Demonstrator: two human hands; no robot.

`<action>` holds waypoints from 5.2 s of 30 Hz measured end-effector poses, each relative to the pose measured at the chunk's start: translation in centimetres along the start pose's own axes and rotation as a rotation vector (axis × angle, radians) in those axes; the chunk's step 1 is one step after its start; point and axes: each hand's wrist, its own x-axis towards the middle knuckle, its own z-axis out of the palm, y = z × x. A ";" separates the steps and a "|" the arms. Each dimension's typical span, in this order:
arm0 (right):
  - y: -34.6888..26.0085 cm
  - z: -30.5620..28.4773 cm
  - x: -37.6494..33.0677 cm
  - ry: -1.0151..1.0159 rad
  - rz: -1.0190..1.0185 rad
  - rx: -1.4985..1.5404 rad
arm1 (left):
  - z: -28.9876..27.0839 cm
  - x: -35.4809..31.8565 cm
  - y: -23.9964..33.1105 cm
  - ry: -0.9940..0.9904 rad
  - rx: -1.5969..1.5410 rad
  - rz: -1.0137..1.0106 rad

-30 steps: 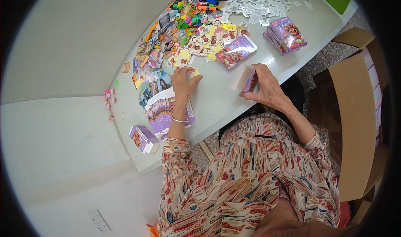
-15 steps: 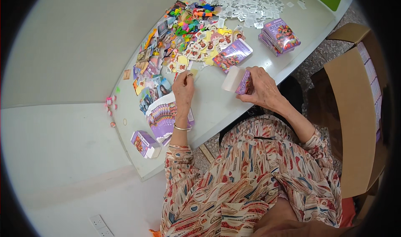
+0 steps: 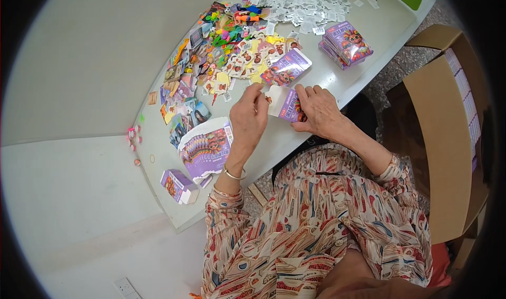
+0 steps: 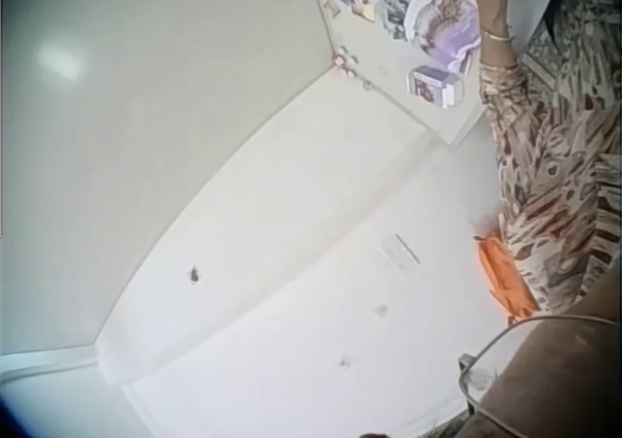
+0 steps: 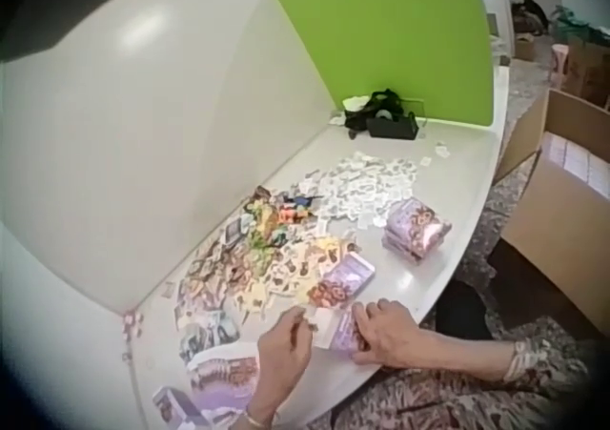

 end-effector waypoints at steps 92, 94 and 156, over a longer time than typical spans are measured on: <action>0.4 1.7 1.2 0.311 0.205 0.207 | -0.4 7.3 -0.1 -0.496 0.001 0.234; 0.6 1.7 1.1 0.329 0.217 0.213 | -2.3 8.7 -1.2 -0.498 -0.284 0.000; -0.9 0.6 1.9 0.256 0.132 0.245 | -17.3 4.8 -17.6 0.051 0.636 -0.081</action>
